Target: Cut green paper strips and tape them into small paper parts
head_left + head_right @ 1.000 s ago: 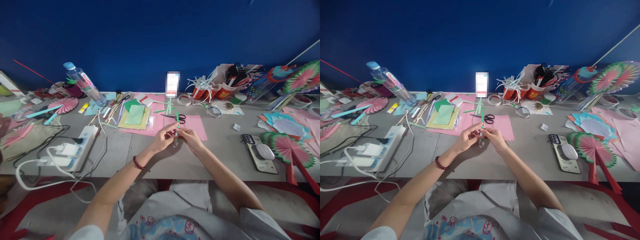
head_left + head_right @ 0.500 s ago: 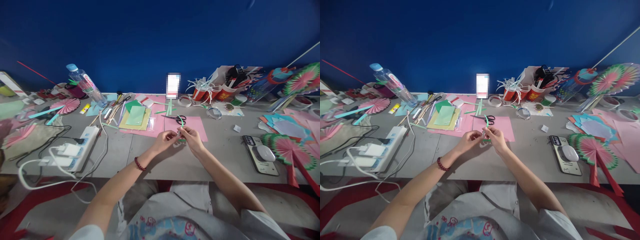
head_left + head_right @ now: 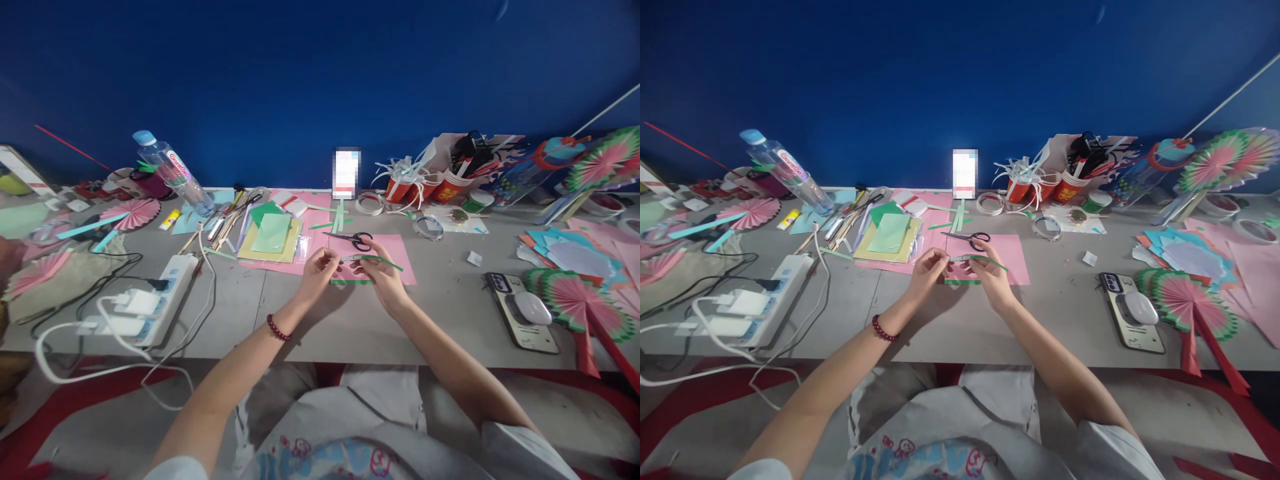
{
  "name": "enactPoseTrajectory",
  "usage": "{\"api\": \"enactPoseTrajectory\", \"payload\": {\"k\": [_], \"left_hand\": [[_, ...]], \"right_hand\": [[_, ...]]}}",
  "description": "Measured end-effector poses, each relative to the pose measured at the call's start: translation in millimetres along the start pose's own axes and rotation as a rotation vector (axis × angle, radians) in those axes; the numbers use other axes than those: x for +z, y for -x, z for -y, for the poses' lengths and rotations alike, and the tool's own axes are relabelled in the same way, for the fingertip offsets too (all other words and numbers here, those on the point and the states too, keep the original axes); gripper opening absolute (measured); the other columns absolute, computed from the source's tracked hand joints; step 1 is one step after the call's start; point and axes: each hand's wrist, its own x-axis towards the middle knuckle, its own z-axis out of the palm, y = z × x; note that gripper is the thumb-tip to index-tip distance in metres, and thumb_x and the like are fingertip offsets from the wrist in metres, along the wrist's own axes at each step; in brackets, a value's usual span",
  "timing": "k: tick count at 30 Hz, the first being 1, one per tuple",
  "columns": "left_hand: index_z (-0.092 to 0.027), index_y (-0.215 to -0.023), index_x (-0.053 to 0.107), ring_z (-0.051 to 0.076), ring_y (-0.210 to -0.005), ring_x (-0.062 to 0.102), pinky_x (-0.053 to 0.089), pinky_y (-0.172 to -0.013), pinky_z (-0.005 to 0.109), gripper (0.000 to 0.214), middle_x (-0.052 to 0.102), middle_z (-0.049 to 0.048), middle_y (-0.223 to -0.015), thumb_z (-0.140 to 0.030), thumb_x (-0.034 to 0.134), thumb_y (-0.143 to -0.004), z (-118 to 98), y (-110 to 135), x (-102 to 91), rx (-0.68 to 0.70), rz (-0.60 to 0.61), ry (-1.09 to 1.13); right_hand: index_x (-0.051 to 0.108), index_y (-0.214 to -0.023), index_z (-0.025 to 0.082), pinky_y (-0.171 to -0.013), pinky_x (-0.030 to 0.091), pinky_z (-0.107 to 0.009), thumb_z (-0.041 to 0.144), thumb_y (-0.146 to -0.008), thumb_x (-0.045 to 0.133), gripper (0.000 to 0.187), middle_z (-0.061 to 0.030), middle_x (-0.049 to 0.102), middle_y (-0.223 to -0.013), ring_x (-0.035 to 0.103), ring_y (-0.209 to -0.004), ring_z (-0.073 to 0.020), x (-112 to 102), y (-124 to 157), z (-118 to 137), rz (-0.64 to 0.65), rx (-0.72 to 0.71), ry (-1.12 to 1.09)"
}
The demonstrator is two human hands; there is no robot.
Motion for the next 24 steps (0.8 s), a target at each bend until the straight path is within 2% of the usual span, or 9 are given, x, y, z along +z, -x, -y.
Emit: {"api": "enactPoseTrajectory", "payload": {"k": [3,7,9,13,17,19,22,24], "left_hand": [[-0.018,-0.073,0.054,0.007,-0.054,0.05,0.041,-0.055,0.02,0.019,0.057,-0.0028,-0.068,-0.033,0.065,-0.074,-3.3,-1.6,-3.1,-0.028,0.001,0.086],[-0.017,-0.071,0.056,0.008,-0.054,0.052,0.042,-0.056,0.021,0.016,0.057,-0.0026,-0.063,-0.03,0.066,-0.072,-3.7,-4.5,-7.3,-0.078,0.104,0.144],[-0.017,-0.071,0.058,0.008,-0.055,0.052,0.042,-0.057,0.022,0.016,0.058,-0.002,-0.061,-0.029,0.066,-0.071,-3.2,-5.1,-8.3,-0.083,0.155,0.146],[-0.016,-0.07,0.058,0.008,-0.057,0.052,0.041,-0.058,0.021,0.018,0.059,-0.001,-0.062,-0.031,0.068,-0.072,-3.3,-3.7,-8.5,-0.085,0.196,0.122],[-0.016,-0.071,0.057,0.008,-0.058,0.051,0.042,-0.06,0.022,0.021,0.058,-0.0018,-0.062,-0.033,0.069,-0.073,-5.9,-2.4,-8.7,-0.099,0.181,0.138],[-0.017,-0.07,0.056,0.008,-0.058,0.051,0.042,-0.06,0.022,0.022,0.056,-0.0028,-0.06,-0.034,0.069,-0.073,-7.8,-2.8,-9.0,-0.119,0.161,0.185],[-0.017,-0.069,0.053,0.008,-0.056,0.05,0.04,-0.056,0.021,0.025,0.05,-0.0045,-0.058,-0.036,0.07,-0.072,-10.5,-4.1,-10.1,-0.17,0.149,0.303],[-0.017,-0.069,0.052,0.008,-0.056,0.05,0.04,-0.056,0.021,0.027,0.05,-0.0044,-0.061,-0.036,0.071,-0.072,-11.9,-4.7,-11.5,-0.196,0.171,0.355]], "right_hand": [[0.066,-0.105,0.021,-0.073,0.051,-0.035,0.047,-0.077,0.058,0.039,-0.0044,0.07,-0.078,0.065,-0.072,-0.0195,-7.0,-1.8,7.5,0.058,0.032,-0.138],[0.071,-0.084,0.017,-0.07,0.051,-0.036,0.066,-0.079,0.043,0.056,-0.0091,0.069,-0.077,0.064,-0.07,-0.0216,-20.1,-9.7,17.1,0.127,0.178,-0.258],[0.07,-0.076,0.017,-0.066,0.05,-0.034,0.068,-0.077,0.046,0.056,-0.0076,0.067,-0.07,0.061,-0.065,-0.0199,-23.8,-13.1,18.3,0.158,0.263,-0.24],[0.067,-0.066,0.018,-0.058,0.045,-0.026,0.046,-0.071,0.071,0.03,-0.0009,0.059,-0.06,0.055,-0.058,-0.0133,-25.1,-14.1,15.3,0.226,0.3,-0.06],[0.07,-0.073,0.017,-0.06,0.044,-0.026,0.038,-0.072,0.073,0.022,-0.0023,0.062,-0.065,0.055,-0.061,-0.0132,-25.0,-11.5,14.6,0.378,0.3,0.067],[0.071,-0.08,0.018,-0.062,0.044,-0.027,0.036,-0.072,0.072,0.02,-0.0017,0.063,-0.067,0.056,-0.063,-0.0134,-23.9,-10.7,14.4,0.343,0.217,0.09],[0.07,-0.083,0.019,-0.064,0.045,-0.028,0.034,-0.074,0.068,0.017,-0.0005,0.062,-0.068,0.055,-0.065,-0.0134,-20.9,-10.4,11.8,0.171,0.036,0.064],[0.069,-0.085,0.02,-0.065,0.045,-0.028,0.035,-0.076,0.064,0.018,-0.0004,0.061,-0.07,0.055,-0.065,-0.0135,-20.0,-10.9,9.3,0.068,-0.032,0.032]]}}
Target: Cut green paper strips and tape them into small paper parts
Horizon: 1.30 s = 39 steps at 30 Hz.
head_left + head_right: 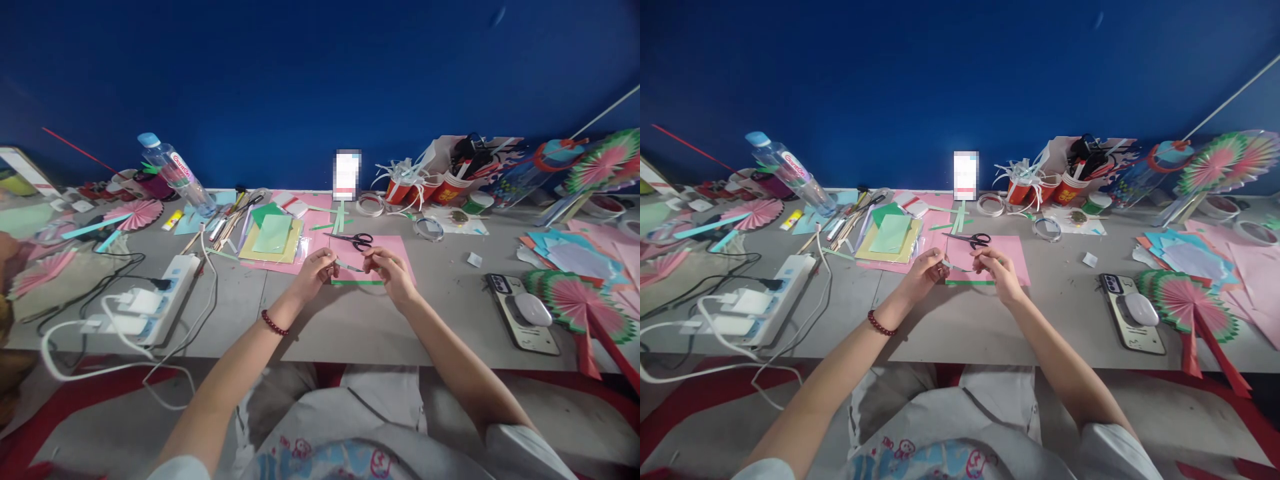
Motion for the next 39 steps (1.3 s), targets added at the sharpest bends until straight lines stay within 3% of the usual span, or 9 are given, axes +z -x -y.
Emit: {"api": "enactPoseTrajectory", "payload": {"k": [3,5,11,17,20,23,26,32,39], "left_hand": [[-0.017,-0.07,0.053,0.008,-0.057,0.052,0.041,-0.057,0.021,0.028,0.051,-0.0032,-0.064,-0.037,0.072,-0.071,-2.4,0.8,-1.6,-0.039,0.044,0.008],[-0.018,-0.069,0.052,0.009,-0.058,0.052,0.042,-0.058,0.023,0.029,0.051,-0.0026,-0.064,-0.039,0.071,-0.072,-3.8,1.7,-2.1,-0.055,0.059,0.001],[-0.018,-0.064,0.049,0.01,-0.054,0.049,0.041,-0.055,0.024,0.029,0.048,-0.0034,-0.057,-0.039,0.068,-0.072,-3.8,3.2,-0.5,-0.054,0.081,-0.097],[-0.017,-0.064,0.052,0.009,-0.052,0.047,0.039,-0.053,0.023,0.026,0.049,-0.0031,-0.055,-0.036,0.068,-0.072,8.4,-0.4,-1.0,-0.107,0.085,-0.162],[-0.016,-0.065,0.052,0.008,-0.051,0.047,0.038,-0.052,0.022,0.033,0.05,-0.0031,-0.056,-0.044,0.068,-0.075,11.9,-1.4,-1.0,-0.075,0.06,-0.152],[-0.016,-0.07,0.055,0.009,-0.055,0.052,0.039,-0.052,0.022,0.037,0.053,-0.0019,-0.06,-0.049,0.068,-0.076,11.5,0.1,1.0,-0.043,0.131,-0.174],[-0.015,-0.078,0.057,0.01,-0.06,0.056,0.042,-0.055,0.022,0.035,0.057,-0.001,-0.065,-0.045,0.075,-0.071,9.8,2.8,4.4,-0.019,0.208,-0.231],[-0.017,-0.083,0.055,0.009,-0.062,0.056,0.048,-0.062,0.024,0.038,0.054,-0.0045,-0.066,-0.039,0.08,-0.066,8.4,3.9,7.5,0.02,0.203,-0.289],[-0.017,-0.08,0.059,0.009,-0.062,0.055,0.05,-0.061,0.023,0.039,0.054,-0.0032,-0.067,-0.045,0.08,-0.063,12.5,0.9,6.8,0.037,-0.057,-0.293]], "right_hand": [[0.069,-0.09,0.02,-0.064,0.045,-0.028,0.037,-0.078,0.063,0.021,-0.0005,0.062,-0.073,0.055,-0.066,-0.0135,-1.2,-1.2,-1.7,-0.084,-0.057,0.001],[0.069,-0.088,0.02,-0.065,0.045,-0.028,0.04,-0.079,0.063,0.023,-0.0014,0.062,-0.073,0.056,-0.067,-0.0141,-2.3,-1.3,-0.4,-0.061,-0.066,0.029],[0.07,-0.078,0.018,-0.064,0.047,-0.029,0.054,-0.078,0.064,0.036,-0.0042,0.064,-0.072,0.057,-0.068,-0.0157,4.7,6.9,9.0,0.196,0.021,0.18],[0.065,-0.07,0.016,-0.047,0.037,-0.023,0.05,-0.075,0.069,0.034,0.0002,0.057,-0.061,0.046,-0.051,-0.0094,14.7,17.8,8.9,0.341,0.213,0.248],[0.061,-0.068,0.017,-0.044,0.033,-0.021,0.05,-0.076,0.07,0.035,0.0026,0.054,-0.058,0.041,-0.047,-0.0072,17.8,17.9,2.3,0.311,0.22,0.21],[0.057,-0.066,0.017,-0.049,0.036,-0.022,0.055,-0.074,0.07,0.041,0.0023,0.055,-0.058,0.047,-0.051,-0.0084,20.8,14.7,-5.9,0.245,0.172,0.128],[0.057,-0.063,0.018,-0.057,0.043,-0.025,0.06,-0.069,0.072,0.045,0.0008,0.058,-0.059,0.056,-0.058,-0.0124,22.9,11.9,-11.7,0.216,0.163,0.042],[0.066,-0.065,0.017,-0.069,0.049,-0.03,0.059,-0.072,0.071,0.042,-0.0016,0.064,-0.06,0.061,-0.064,-0.0156,22.8,13.1,-13.0,0.158,0.187,0.005],[0.074,-0.081,0.019,-0.079,0.052,-0.034,0.055,-0.076,0.067,0.037,-0.0038,0.071,-0.076,0.065,-0.074,-0.0184,20.8,11.1,-15.1,0.163,0.159,0.014]]}}
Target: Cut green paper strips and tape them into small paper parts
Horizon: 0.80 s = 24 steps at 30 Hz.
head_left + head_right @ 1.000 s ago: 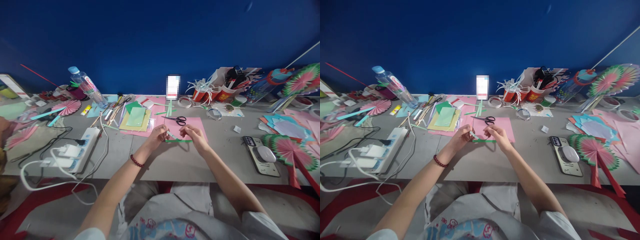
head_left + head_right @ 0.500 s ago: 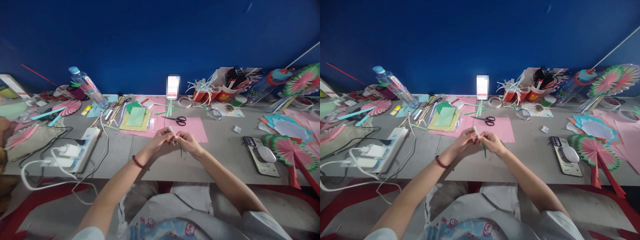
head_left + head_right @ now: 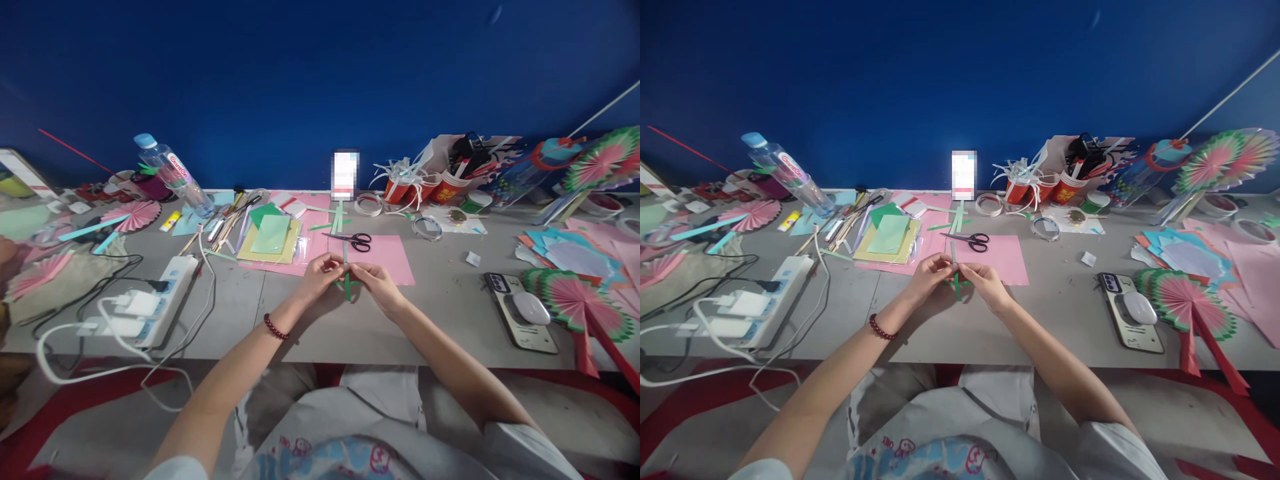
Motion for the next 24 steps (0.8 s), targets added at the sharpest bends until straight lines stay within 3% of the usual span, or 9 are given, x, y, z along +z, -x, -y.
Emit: {"api": "enactPoseTrajectory", "payload": {"k": [5,9,12,14,18,24], "left_hand": [[-0.016,-0.076,0.064,0.011,-0.069,0.056,0.049,-0.063,0.022,0.029,0.062,0.0025,-0.083,-0.04,0.077,-0.065,2.9,-2.5,0.0,0.086,-0.074,-0.03],[-0.018,-0.077,0.07,0.012,-0.068,0.055,0.045,-0.056,0.023,0.022,0.067,0.0055,-0.089,-0.038,0.075,-0.068,1.0,-2.5,-0.5,0.09,-0.162,-0.099],[-0.02,-0.074,0.072,0.013,-0.064,0.054,0.043,-0.055,0.024,0.018,0.069,0.0057,-0.081,-0.036,0.075,-0.068,1.2,-2.1,-0.5,0.11,-0.152,-0.157],[-0.02,-0.073,0.073,0.013,-0.062,0.054,0.043,-0.056,0.025,0.016,0.069,0.0054,-0.077,-0.035,0.074,-0.067,2.6,-2.0,0.2,0.126,-0.132,-0.188],[-0.02,-0.073,0.072,0.013,-0.063,0.055,0.043,-0.058,0.026,0.012,0.069,0.0048,-0.076,-0.032,0.071,-0.07,5.9,-0.9,2.1,0.192,-0.131,-0.259],[-0.024,-0.077,0.072,0.017,-0.074,0.057,0.042,-0.061,0.028,0.008,0.068,0.0053,-0.077,-0.025,0.064,-0.078,6.3,2.8,1.7,0.426,-0.108,-0.467]], "right_hand": [[0.07,-0.097,0.019,-0.079,0.053,-0.035,0.043,-0.081,0.065,0.03,-0.0044,0.071,-0.084,0.066,-0.08,-0.0189,-0.4,-0.5,-6.5,-0.123,-0.113,0.199],[0.067,-0.099,0.023,-0.078,0.053,-0.036,0.029,-0.086,0.056,0.018,-0.0058,0.07,-0.089,0.066,-0.081,-0.0189,2.5,4.3,-0.8,-0.321,-0.425,0.575],[0.069,-0.092,0.025,-0.082,0.053,-0.038,0.022,-0.088,0.052,0.018,-0.0071,0.07,-0.09,0.065,-0.086,-0.0209,2.5,6.6,4.6,-0.348,-0.679,0.831],[0.07,-0.096,0.026,-0.084,0.052,-0.04,0.019,-0.089,0.051,0.021,-0.0075,0.07,-0.092,0.065,-0.089,-0.022,0.6,5.9,5.4,-0.346,-0.767,0.924],[0.07,-0.1,0.027,-0.081,0.054,-0.04,0.021,-0.09,0.053,0.021,-0.007,0.072,-0.093,0.066,-0.088,-0.0225,-3.9,2.7,3.9,-0.333,-0.814,1.03],[0.072,-0.095,0.025,-0.077,0.054,-0.036,0.02,-0.09,0.055,0.018,-0.0058,0.074,-0.088,0.065,-0.085,-0.0219,-5.2,3.2,3.6,-0.302,-0.822,1.116]]}}
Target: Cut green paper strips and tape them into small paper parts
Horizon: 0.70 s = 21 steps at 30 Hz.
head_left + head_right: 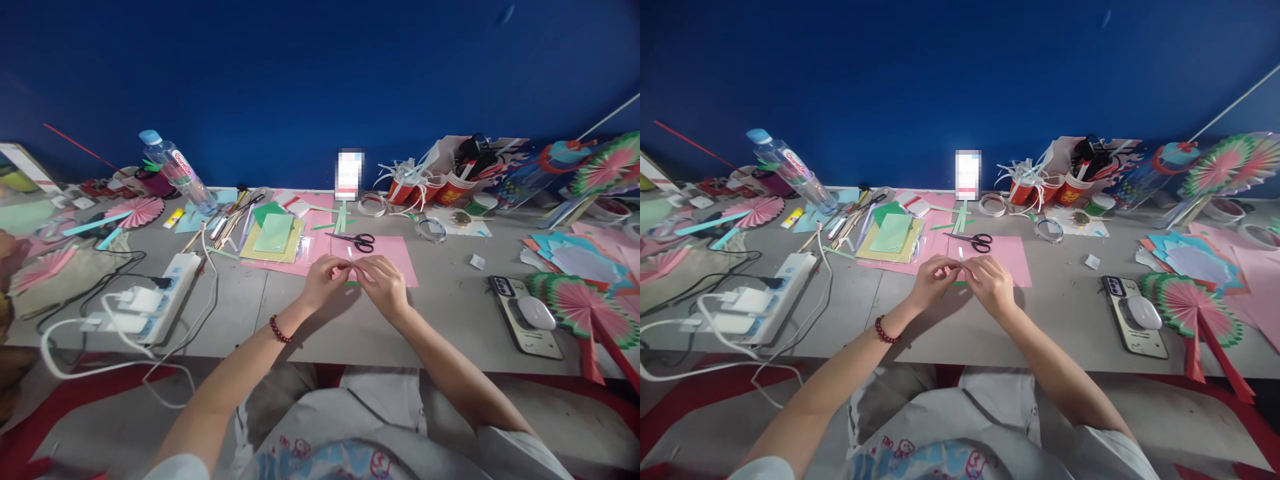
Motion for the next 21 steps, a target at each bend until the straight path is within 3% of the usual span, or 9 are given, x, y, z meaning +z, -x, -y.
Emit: {"api": "enactPoseTrajectory", "payload": {"k": [3,11,16,21], "left_hand": [[-0.025,-0.077,0.073,0.018,-0.075,0.057,0.042,-0.06,0.028,0.01,0.068,0.0059,-0.076,-0.025,0.064,-0.079,1.5,0.3,-0.5,0.032,-0.008,-0.029],[-0.023,-0.081,0.075,0.015,-0.068,0.059,0.045,-0.06,0.027,0.012,0.07,0.0069,-0.079,-0.033,0.07,-0.076,6.7,0.2,1.3,-0.053,0.035,0.06],[-0.021,-0.081,0.074,0.015,-0.068,0.06,0.046,-0.06,0.026,0.017,0.07,0.0071,-0.08,-0.036,0.068,-0.077,6.9,0.6,2.1,-0.033,0.037,0.047],[-0.02,-0.079,0.073,0.013,-0.068,0.059,0.045,-0.058,0.024,0.014,0.069,0.0053,-0.078,-0.032,0.066,-0.078,7.0,0.8,3.2,-0.053,0.055,0.05]], "right_hand": [[0.072,-0.095,0.025,-0.077,0.052,-0.036,0.02,-0.09,0.054,0.02,-0.0053,0.074,-0.086,0.065,-0.083,-0.0217,-0.2,0.7,-0.9,0.026,-0.015,0.033],[0.071,-0.098,0.022,-0.077,0.047,-0.034,0.019,-0.09,0.053,0.02,-0.0057,0.074,-0.088,0.063,-0.084,-0.0208,-2.4,1.9,-5.3,0.04,-0.111,0.145],[0.07,-0.091,0.02,-0.072,0.047,-0.031,0.016,-0.088,0.055,0.016,-0.0039,0.074,-0.082,0.064,-0.078,-0.0187,-2.2,0.1,-3.5,-0.011,-0.137,0.17],[0.069,-0.084,0.021,-0.069,0.049,-0.031,0.014,-0.086,0.056,0.014,-0.0034,0.073,-0.078,0.064,-0.074,-0.0186,-0.7,-1.4,-0.9,-0.028,-0.052,0.083]]}}
